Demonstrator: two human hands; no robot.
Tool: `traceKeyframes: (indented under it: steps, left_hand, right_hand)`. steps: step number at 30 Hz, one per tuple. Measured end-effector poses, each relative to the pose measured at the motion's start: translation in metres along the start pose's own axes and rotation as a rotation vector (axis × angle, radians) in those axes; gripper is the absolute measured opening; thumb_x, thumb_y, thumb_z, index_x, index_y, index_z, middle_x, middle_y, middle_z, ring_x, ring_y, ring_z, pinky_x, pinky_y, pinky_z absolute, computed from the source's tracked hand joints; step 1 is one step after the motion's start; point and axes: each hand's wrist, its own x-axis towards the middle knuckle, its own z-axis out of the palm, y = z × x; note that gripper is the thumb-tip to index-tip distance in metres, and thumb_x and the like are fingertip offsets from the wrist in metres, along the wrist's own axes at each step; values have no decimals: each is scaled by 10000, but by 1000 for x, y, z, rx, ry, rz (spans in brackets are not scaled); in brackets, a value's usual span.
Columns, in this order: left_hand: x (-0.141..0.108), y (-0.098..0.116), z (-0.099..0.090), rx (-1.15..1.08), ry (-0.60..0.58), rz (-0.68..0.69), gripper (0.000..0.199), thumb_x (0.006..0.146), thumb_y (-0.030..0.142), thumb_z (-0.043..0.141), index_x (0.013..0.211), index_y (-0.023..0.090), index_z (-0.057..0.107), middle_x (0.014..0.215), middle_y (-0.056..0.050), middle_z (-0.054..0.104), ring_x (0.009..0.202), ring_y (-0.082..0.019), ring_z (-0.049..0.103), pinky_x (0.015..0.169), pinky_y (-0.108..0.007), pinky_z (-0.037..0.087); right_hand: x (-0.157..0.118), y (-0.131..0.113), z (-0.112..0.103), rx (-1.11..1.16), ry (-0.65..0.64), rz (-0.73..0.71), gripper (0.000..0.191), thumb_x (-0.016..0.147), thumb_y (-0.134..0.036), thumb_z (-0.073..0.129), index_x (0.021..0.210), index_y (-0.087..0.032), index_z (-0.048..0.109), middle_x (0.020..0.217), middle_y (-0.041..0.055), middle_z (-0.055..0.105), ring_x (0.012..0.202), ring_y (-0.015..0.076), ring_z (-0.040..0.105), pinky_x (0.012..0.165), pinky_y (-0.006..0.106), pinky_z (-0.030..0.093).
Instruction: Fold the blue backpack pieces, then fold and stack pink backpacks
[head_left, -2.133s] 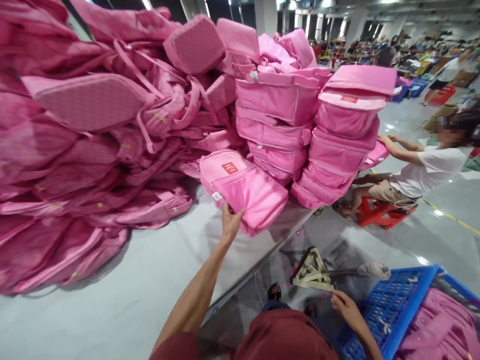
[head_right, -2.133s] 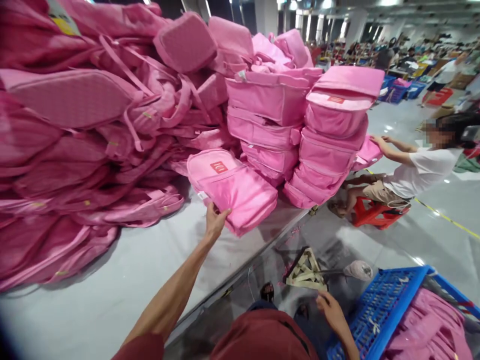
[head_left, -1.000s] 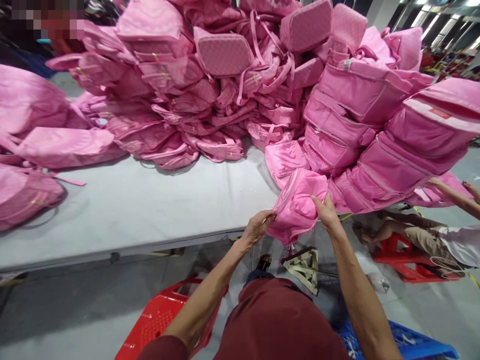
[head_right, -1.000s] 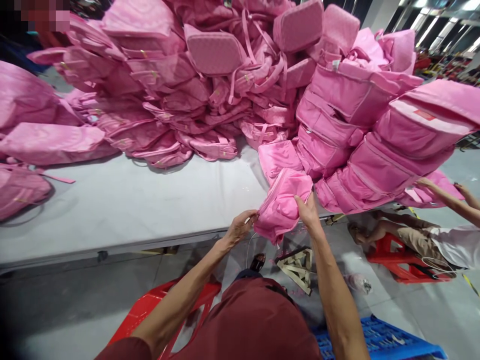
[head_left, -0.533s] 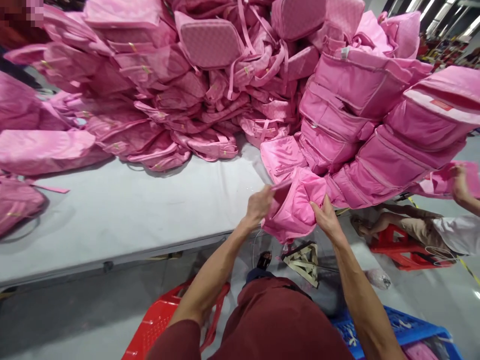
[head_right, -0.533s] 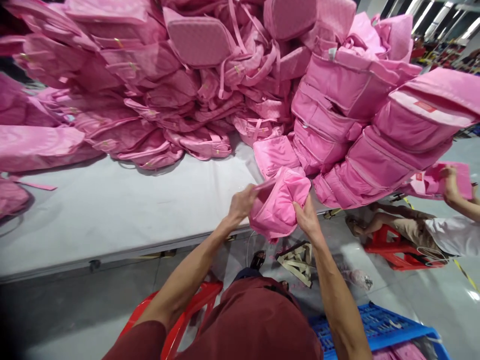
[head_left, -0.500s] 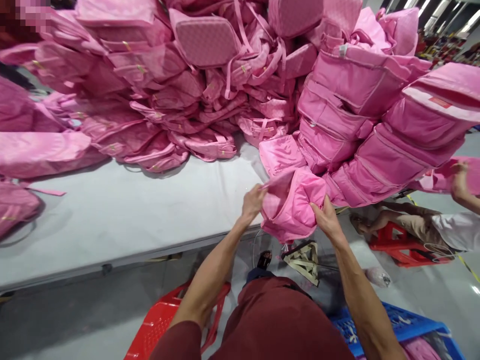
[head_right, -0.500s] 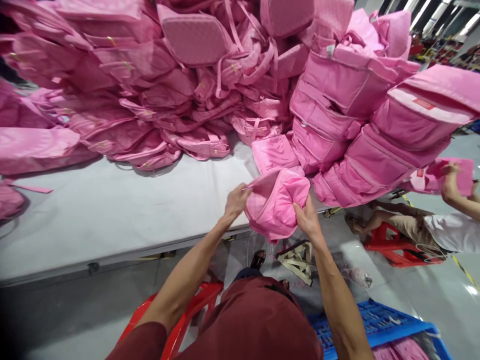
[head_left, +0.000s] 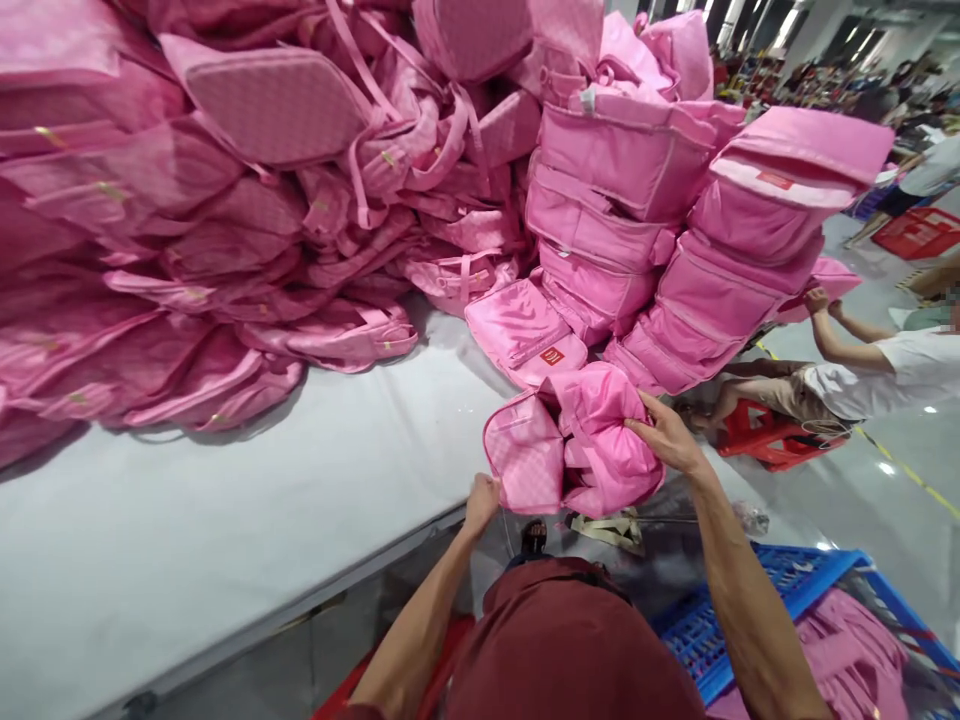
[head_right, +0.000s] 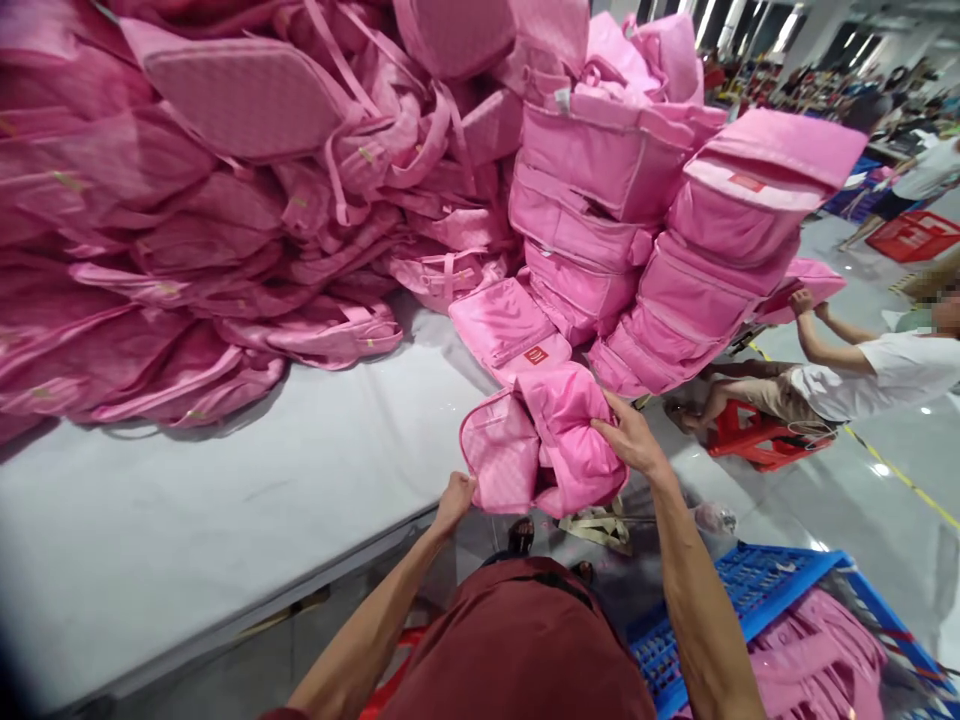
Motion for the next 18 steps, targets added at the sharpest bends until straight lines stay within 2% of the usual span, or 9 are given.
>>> traceKeyframes:
  steps: [2, 4, 6, 8, 10, 11, 13, 16, 18]
  left_hand:
    - [0, 0, -11, 166, 43, 189, 480, 836, 248, 772, 1297, 151, 680, 1284, -251, 749, 1303, -445, 685, 1055, -544, 539]
    - [0, 10, -18, 397, 18, 573, 645, 858, 154, 739, 1490, 190, 619, 1598, -269, 591, 1549, -440, 503, 1252, -615, 395]
    - [8, 34, -14, 615, -145, 999, 711, 902, 100, 694, 1591, 224, 571, 1726, -234, 481, 1645, -401, 389, 1338, -640, 269]
    - [24, 67, 0, 737, -378, 1242, 816, 868, 103, 768, 1640, 241, 538, 1764, -208, 444, 1672, -389, 343, 1366, -653, 200]
    - [46, 102, 21, 790, -565, 1273, 926, 731, 122, 905, 1596, 227, 594, 1717, -219, 509, 1630, -431, 400, 1354, -685, 208]
    - [58, 118, 32, 788, -625, 1235, 924, 653, 111, 946, 1524, 217, 659, 1651, -224, 581, 1577, -451, 466, 1336, -689, 250]
    - [75, 139, 51, 753, -693, 1159, 763, 593, 92, 960, 1323, 212, 774, 1452, -207, 728, 1423, -447, 610, 1272, -650, 378]
    - [75, 145, 69, 728, -767, 1185, 417, 715, 115, 882, 1112, 226, 821, 1155, -158, 812, 1158, -389, 740, 1074, -533, 550]
    - [58, 135, 73, 751, -842, 1254, 254, 828, 141, 791, 1060, 239, 824, 1026, -137, 812, 1004, -361, 765, 938, -488, 586]
  right_hand:
    - [6, -6, -5, -156, -53, -33, 621, 941, -418, 766, 1544, -288, 694, 1500, 59, 742, 1379, 366, 683, 1216, 539, 499]
    - [14, -14, -2, -338, -34, -55, 596, 961, -394, 766, 1550, -336, 695, 1431, 45, 778, 1269, 380, 728, 1150, 547, 537]
    - [22, -25, 11, -503, 93, -91, 543, 1001, -361, 732, 1543, -337, 705, 1375, 71, 792, 1207, 380, 717, 1112, 546, 543]
    - [24, -35, 32, -635, 297, -119, 471, 1071, -334, 637, 1534, -289, 714, 1368, 128, 763, 1238, 380, 663, 1143, 562, 505]
    - [16, -42, 59, -728, 454, -135, 457, 1124, -359, 556, 1545, -249, 694, 1403, 172, 719, 1289, 385, 617, 1187, 587, 462]
    - [9, -43, 72, -759, 479, -147, 483, 1133, -398, 553, 1580, -247, 656, 1456, 182, 690, 1330, 391, 597, 1214, 603, 439]
    - [-12, -41, 97, -802, 439, -184, 653, 1101, -488, 635, 1696, -255, 503, 1617, 189, 592, 1472, 424, 517, 1288, 656, 359]
    - [-46, -28, 119, -877, 380, -141, 990, 985, -468, 821, 1790, -238, 295, 1783, 194, 409, 1672, 482, 278, 1354, 757, 171]
    - [-63, -16, 119, -918, 394, -44, 968, 966, -341, 839, 1782, -239, 328, 1784, 175, 422, 1700, 466, 245, 1367, 765, 136]
